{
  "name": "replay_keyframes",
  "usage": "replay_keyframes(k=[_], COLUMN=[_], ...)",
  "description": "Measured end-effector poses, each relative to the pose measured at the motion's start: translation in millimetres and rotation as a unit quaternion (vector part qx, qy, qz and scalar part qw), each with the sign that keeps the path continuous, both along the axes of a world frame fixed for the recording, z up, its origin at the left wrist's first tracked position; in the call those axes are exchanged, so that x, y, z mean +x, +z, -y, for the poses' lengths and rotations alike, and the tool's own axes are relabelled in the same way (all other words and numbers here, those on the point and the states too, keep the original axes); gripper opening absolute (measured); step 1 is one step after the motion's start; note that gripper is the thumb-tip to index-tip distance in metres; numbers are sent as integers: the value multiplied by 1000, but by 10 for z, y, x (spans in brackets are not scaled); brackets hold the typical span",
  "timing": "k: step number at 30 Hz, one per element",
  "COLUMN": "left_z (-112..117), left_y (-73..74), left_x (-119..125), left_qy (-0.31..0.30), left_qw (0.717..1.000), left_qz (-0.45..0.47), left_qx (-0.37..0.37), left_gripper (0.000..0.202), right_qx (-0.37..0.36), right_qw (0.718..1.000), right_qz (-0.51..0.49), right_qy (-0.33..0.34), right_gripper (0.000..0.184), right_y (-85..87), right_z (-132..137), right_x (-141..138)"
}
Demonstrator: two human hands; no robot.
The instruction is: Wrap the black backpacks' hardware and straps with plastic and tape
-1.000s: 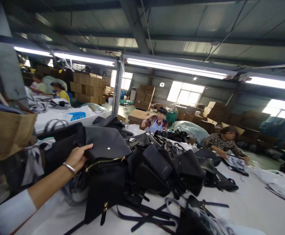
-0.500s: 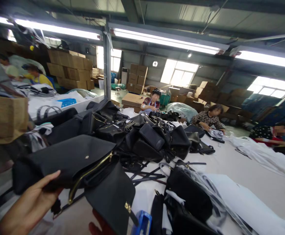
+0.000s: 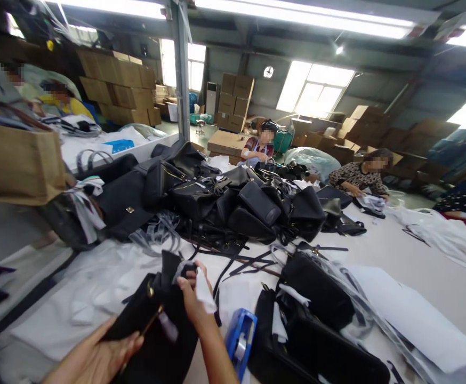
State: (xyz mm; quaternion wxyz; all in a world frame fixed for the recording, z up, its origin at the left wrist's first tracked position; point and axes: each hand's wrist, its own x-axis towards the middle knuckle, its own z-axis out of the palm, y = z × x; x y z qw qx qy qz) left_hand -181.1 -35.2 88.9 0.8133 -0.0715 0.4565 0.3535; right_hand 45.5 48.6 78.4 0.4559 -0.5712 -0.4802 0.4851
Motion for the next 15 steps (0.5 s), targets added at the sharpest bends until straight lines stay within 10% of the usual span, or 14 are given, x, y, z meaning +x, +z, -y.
replay_keyframes(k=[4,9,15], left_z=[-411,-673,-874], left_y=[-14,-488,-816], left_x=[-129,-423,-800], left_qy=[85,-24,-122], left_qw=[979,905,669], left_qz=[-130,-372,-680], left_qx=[131,205,276], left_gripper=[18,24,46], right_qx=[24,4,-53], right_qw=[993,965,971], right_qz=[81,226,234], right_qy=[81,134,-15], right_gripper=[69,45,46], right_y=[-428,-711,-1096], right_z=[-211,-182,174], right_x=[-151,-250,-360])
